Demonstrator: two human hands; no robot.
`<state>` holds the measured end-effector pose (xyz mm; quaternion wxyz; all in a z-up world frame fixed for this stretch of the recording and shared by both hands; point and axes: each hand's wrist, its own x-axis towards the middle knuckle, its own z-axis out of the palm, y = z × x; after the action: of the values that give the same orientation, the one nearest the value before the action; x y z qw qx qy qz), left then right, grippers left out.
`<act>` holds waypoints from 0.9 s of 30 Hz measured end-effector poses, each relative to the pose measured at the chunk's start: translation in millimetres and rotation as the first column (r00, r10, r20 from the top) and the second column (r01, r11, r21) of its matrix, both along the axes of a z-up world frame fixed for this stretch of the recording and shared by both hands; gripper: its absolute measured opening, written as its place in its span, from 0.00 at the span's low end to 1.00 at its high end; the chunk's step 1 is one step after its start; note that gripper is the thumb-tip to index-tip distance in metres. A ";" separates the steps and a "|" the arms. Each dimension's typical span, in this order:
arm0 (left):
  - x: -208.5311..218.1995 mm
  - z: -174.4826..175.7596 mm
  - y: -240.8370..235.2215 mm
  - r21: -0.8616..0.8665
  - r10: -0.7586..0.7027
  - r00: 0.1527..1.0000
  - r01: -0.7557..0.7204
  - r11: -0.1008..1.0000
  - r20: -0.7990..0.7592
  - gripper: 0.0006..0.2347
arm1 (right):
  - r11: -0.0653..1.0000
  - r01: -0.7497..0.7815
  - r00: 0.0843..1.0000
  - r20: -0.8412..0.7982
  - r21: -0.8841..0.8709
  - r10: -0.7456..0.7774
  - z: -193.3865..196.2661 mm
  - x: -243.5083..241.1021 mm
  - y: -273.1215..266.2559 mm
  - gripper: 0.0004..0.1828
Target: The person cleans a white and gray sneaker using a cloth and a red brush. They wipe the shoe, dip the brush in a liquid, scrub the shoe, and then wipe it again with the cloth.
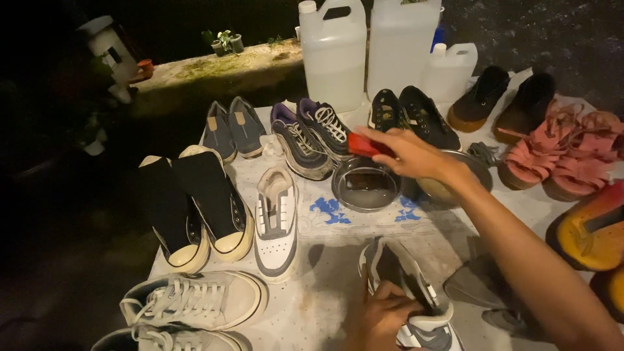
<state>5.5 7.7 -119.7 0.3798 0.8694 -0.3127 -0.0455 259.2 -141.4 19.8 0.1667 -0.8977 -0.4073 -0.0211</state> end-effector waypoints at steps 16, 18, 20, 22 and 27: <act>7.3 -32.0 -10.5 -0.046 0.087 0.943 -0.076 0.996 0.320 0.15 | 0.993 -0.106 0.931 0.355 0.056 0.080 -43.0 -12.4 -1.0 0.52; 6.2 -28.5 -8.2 -0.050 0.050 0.965 -0.038 0.998 0.259 0.14 | 0.981 -0.041 0.983 0.168 -0.190 0.074 -61.6 -8.1 -6.3 0.52; 7.7 -24.1 -6.1 0.151 -0.025 0.978 -0.006 0.989 0.207 0.30 | 0.961 -0.233 0.928 0.331 0.150 0.173 -83.4 11.1 -16.8 0.36; 11.0 -20.8 -4.0 0.091 -0.043 0.983 0.027 0.995 0.179 0.32 | 0.932 -0.233 0.899 0.428 0.279 0.097 -78.5 12.5 -13.0 0.40; 15.3 -22.8 -8.8 0.280 -0.095 0.994 0.076 0.957 0.054 0.26 | 0.991 -0.086 0.957 0.269 -0.105 0.112 -74.0 -5.4 -15.9 0.55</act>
<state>20.7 -1.1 -142.4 0.2411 0.9008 -0.3530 -0.0760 253.9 -157.3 -54.2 0.0683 -0.8713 -0.4714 -0.1180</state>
